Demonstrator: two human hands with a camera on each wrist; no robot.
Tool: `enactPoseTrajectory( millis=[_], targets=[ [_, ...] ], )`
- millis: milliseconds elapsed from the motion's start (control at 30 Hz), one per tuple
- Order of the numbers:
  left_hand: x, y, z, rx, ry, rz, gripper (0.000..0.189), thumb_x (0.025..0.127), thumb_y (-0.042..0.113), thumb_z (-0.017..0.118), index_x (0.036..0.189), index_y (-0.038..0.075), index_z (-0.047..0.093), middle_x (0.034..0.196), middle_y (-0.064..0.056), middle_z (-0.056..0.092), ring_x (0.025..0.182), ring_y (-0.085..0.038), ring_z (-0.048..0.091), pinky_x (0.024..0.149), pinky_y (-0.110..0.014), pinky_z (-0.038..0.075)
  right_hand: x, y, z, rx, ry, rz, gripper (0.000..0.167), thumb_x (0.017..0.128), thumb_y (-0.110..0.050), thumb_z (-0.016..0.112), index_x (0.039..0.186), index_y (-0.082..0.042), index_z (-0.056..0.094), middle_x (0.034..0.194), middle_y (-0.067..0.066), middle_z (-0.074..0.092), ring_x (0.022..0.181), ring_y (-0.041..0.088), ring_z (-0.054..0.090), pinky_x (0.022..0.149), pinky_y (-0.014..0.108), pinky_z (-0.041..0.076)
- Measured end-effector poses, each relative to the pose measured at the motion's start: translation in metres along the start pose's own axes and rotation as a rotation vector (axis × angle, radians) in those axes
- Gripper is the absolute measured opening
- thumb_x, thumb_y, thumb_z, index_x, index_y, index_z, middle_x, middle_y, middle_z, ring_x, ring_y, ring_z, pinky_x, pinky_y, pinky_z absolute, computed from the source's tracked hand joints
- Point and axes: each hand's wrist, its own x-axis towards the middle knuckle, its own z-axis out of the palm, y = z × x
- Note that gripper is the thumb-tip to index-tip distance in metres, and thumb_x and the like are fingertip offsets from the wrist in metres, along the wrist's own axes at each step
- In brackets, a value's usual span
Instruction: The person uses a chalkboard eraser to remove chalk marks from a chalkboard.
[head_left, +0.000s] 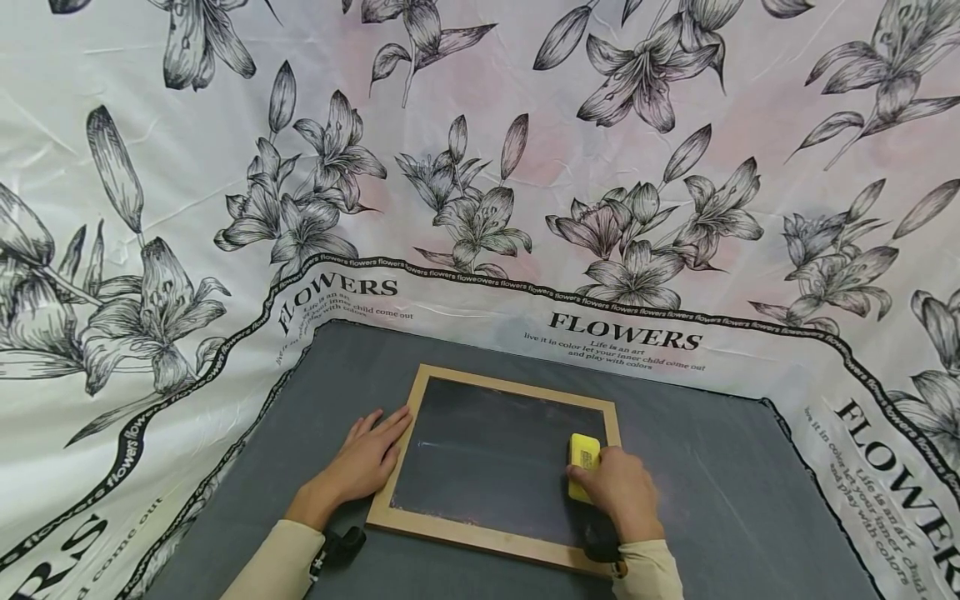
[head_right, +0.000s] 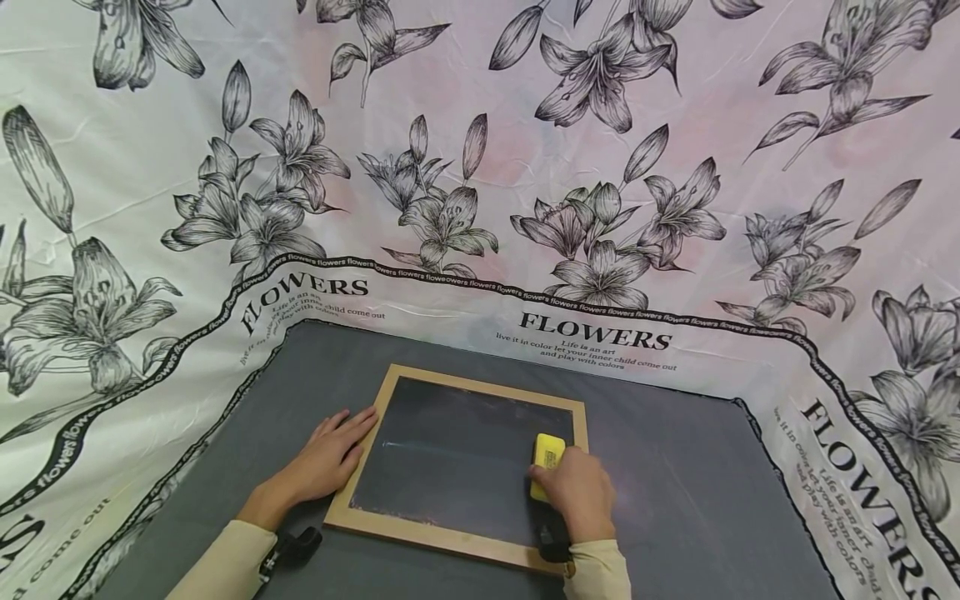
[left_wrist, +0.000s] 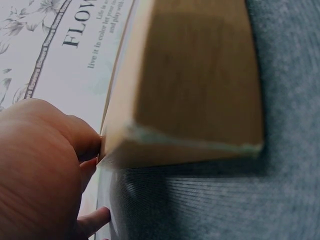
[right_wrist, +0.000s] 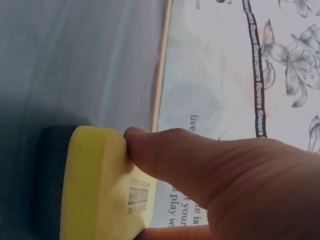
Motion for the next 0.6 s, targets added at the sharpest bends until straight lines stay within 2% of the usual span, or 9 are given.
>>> enactPoseTrajectory(
  millis=[600],
  targets=[
    [-0.001,0.003,-0.002,-0.004,-0.002,-0.005,0.055,0.112,0.013,0.058,0.165,0.003,0.048,0.175,-0.012,0.043,0.158,-0.057,0.036,0.125,-0.079,0.024,-0.005,-0.022,0.014,-0.024,0.040,-0.080,0.058,0.090,-0.052,0.086,0.108,0.002,0.074,0.080,0.009,0.066,0.070,0.025,0.060,0.060,0.040,0.046]
  ],
)
